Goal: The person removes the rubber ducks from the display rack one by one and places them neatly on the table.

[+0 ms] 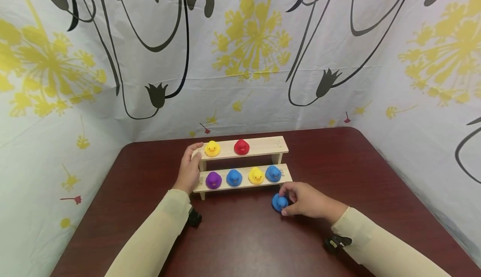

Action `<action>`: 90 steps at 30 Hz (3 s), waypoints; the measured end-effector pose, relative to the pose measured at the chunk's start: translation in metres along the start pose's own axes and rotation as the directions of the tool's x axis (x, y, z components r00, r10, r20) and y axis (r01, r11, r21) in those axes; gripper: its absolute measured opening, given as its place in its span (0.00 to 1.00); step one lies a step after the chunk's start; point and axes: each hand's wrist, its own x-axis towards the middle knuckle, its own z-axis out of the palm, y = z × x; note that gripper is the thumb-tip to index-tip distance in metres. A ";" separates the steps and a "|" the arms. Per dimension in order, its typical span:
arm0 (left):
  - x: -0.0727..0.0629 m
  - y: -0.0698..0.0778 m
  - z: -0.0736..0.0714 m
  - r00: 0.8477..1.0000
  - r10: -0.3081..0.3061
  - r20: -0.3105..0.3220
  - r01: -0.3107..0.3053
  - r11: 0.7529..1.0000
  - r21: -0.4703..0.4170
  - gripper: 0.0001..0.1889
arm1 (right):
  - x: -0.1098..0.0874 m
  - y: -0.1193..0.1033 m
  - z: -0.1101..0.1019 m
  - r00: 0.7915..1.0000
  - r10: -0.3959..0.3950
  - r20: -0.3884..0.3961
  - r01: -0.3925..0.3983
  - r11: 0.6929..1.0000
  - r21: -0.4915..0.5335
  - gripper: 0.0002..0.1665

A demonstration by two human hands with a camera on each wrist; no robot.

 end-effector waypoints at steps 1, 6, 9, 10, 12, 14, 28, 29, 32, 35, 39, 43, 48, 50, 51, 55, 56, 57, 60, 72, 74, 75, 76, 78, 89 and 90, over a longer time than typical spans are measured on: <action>0.000 0.000 0.000 1.000 0.000 0.000 0.000 1.000 0.001 0.19 | 0.000 -0.001 -0.001 1.000 -0.002 -0.001 0.002 1.000 -0.003 0.23; -0.001 0.000 0.000 1.000 0.008 0.004 -0.008 1.000 0.001 0.19 | -0.003 -0.006 -0.005 0.999 -0.036 -0.016 0.036 0.999 -0.013 0.23; -0.001 0.000 0.000 1.000 0.011 0.003 -0.011 1.000 0.001 0.19 | -0.005 -0.012 -0.009 0.997 -0.065 -0.032 0.065 0.998 -0.014 0.23; -0.001 0.000 0.000 1.000 0.011 0.002 -0.011 1.000 0.003 0.19 | -0.005 -0.015 -0.011 0.996 -0.079 -0.039 0.079 0.997 -0.015 0.23; -0.001 0.000 0.000 1.000 0.009 -0.002 -0.009 1.000 0.002 0.19 | -0.005 -0.021 -0.014 0.993 -0.104 -0.049 0.103 0.995 -0.015 0.23; 0.000 0.000 0.000 1.000 0.008 -0.004 -0.008 1.000 0.000 0.19 | -0.005 -0.027 -0.019 0.990 -0.127 -0.061 0.127 0.992 -0.006 0.22; -0.003 0.003 0.001 1.000 -0.004 -0.002 0.004 1.000 -0.004 0.19 | 0.009 -0.063 -0.055 0.970 -0.170 -0.175 0.174 0.985 0.010 0.21; -0.002 0.003 0.001 1.000 -0.003 -0.002 0.003 1.000 -0.002 0.19 | 0.011 -0.065 -0.056 0.968 -0.173 -0.182 0.178 0.984 0.015 0.21; -0.002 0.002 0.001 1.000 -0.001 -0.003 0.001 1.000 0.002 0.19 | 0.017 -0.070 -0.058 0.965 -0.177 -0.193 0.187 0.982 0.032 0.20; -0.001 0.001 0.001 1.000 0.001 -0.003 -0.001 1.000 0.003 0.19 | 0.025 -0.075 -0.058 0.962 -0.179 -0.207 0.191 0.981 0.041 0.21; 0.000 -0.001 0.000 1.000 0.002 -0.002 -0.002 1.000 0.000 0.19 | 0.036 -0.082 -0.054 0.959 -0.179 -0.219 0.188 0.982 0.025 0.23; 0.000 -0.002 0.000 1.000 -0.008 -0.001 0.008 1.000 -0.003 0.19 | 0.049 -0.090 -0.050 0.956 -0.183 -0.228 0.188 0.982 0.001 0.26; 0.000 0.000 0.000 1.000 -0.018 0.001 0.018 1.000 0.000 0.19 | 0.064 -0.096 -0.047 0.951 -0.180 -0.252 0.187 0.982 0.002 0.27; 0.000 0.000 0.000 1.000 -0.018 0.001 0.018 1.000 0.001 0.19 | 0.070 -0.098 -0.046 0.949 -0.171 -0.266 0.178 0.984 0.000 0.27; 0.000 0.000 0.000 1.000 -0.018 0.001 0.018 1.000 0.002 0.19 | 0.072 -0.099 -0.046 0.948 -0.165 -0.271 0.171 0.985 0.000 0.27; 0.000 0.000 0.000 1.000 -0.023 -0.005 0.023 1.000 0.006 0.18 | 0.081 -0.101 -0.046 0.949 -0.134 -0.285 0.144 0.990 0.013 0.30; 0.000 0.000 0.000 1.000 -0.024 -0.005 0.025 1.000 0.006 0.18 | 0.083 -0.101 -0.046 0.950 -0.126 -0.285 0.138 0.990 0.021 0.31; 0.000 0.000 0.000 1.000 -0.025 -0.005 0.025 1.000 0.006 0.18 | 0.085 -0.102 -0.046 0.952 -0.121 -0.283 0.135 0.990 0.030 0.31; 0.000 0.000 0.001 1.000 -0.023 -0.007 0.023 1.000 0.003 0.18 | 0.088 -0.104 -0.045 0.953 -0.116 -0.278 0.132 0.991 0.038 0.31; 0.001 -0.001 -0.001 1.000 -0.013 0.000 0.013 1.000 -0.001 0.19 | 0.101 -0.106 -0.045 0.959 -0.110 -0.259 0.104 0.994 -0.039 0.29; 0.001 -0.001 -0.001 1.000 -0.013 0.002 0.013 1.000 -0.004 0.19 | 0.103 -0.107 -0.045 0.959 -0.112 -0.261 0.104 0.994 -0.044 0.29; 0.001 -0.001 -0.001 1.000 -0.013 0.001 0.013 1.000 -0.003 0.19 | 0.104 -0.107 -0.045 0.959 -0.113 -0.259 0.105 0.994 -0.044 0.29; 0.001 0.000 -0.001 1.000 -0.013 0.001 0.013 1.000 -0.002 0.19 | 0.105 -0.108 -0.045 0.959 -0.114 -0.258 0.106 0.993 -0.043 0.29; 0.002 0.000 0.000 1.000 -0.014 0.000 0.014 1.000 -0.001 0.19 | 0.107 -0.109 -0.046 0.960 -0.113 -0.256 0.108 0.994 -0.033 0.29; 0.000 0.002 0.000 1.000 -0.012 0.004 0.012 1.000 0.000 0.19 | 0.113 -0.114 -0.043 0.968 -0.079 -0.239 0.072 0.997 -0.039 0.26; 0.000 0.002 0.000 1.000 -0.010 0.003 0.010 1.000 0.002 0.19 | 0.114 -0.114 -0.043 0.968 -0.077 -0.237 0.069 0.997 -0.039 0.26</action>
